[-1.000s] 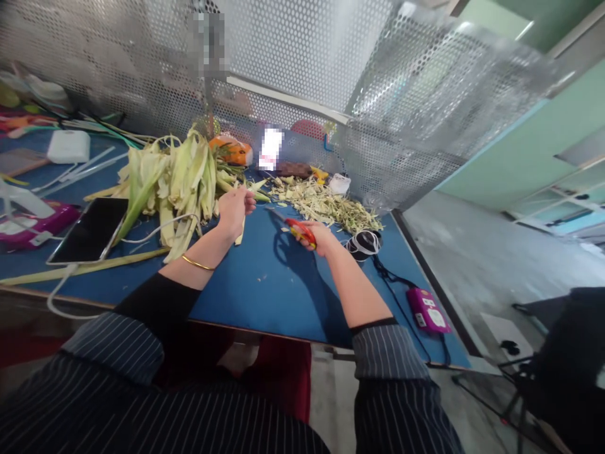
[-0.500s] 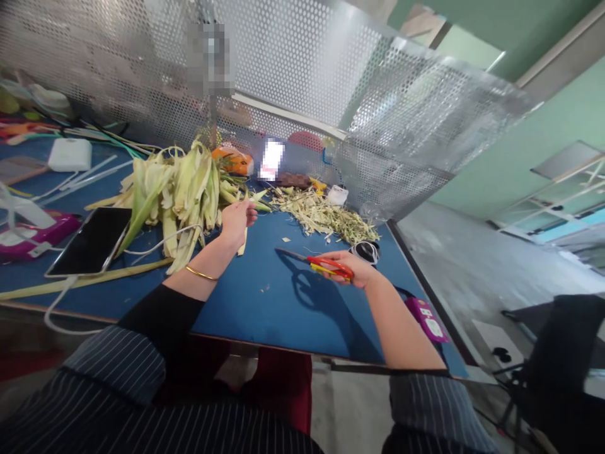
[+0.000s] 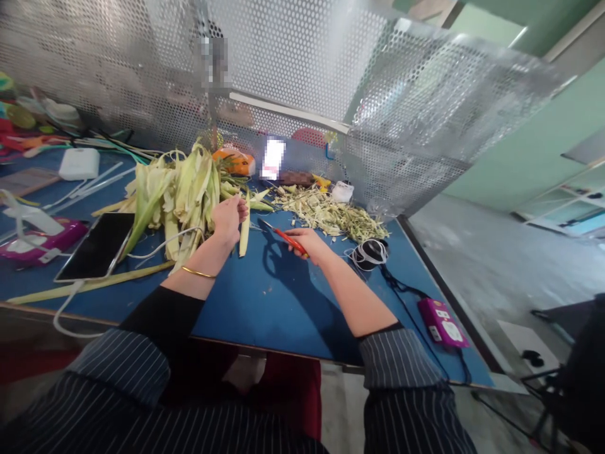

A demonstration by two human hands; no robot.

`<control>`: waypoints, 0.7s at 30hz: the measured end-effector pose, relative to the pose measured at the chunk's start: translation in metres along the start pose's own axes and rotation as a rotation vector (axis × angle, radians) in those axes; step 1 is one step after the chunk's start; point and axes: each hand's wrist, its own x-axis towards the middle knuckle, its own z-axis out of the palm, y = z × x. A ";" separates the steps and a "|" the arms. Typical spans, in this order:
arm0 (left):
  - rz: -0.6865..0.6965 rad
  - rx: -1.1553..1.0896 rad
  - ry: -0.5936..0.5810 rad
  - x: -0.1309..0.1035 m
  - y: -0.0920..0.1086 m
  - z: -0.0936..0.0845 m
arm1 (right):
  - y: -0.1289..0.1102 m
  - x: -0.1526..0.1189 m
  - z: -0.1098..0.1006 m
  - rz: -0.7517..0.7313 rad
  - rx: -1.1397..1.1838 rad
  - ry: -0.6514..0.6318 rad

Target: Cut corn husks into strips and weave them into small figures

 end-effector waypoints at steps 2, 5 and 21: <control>-0.002 0.005 -0.003 -0.001 -0.001 0.000 | -0.003 0.011 -0.006 0.031 0.018 0.140; -0.002 -0.012 -0.013 -0.003 -0.002 0.004 | -0.005 0.006 -0.026 -0.001 0.048 0.306; 0.138 0.018 0.086 0.003 0.018 -0.005 | 0.001 -0.027 0.021 0.021 0.270 -0.215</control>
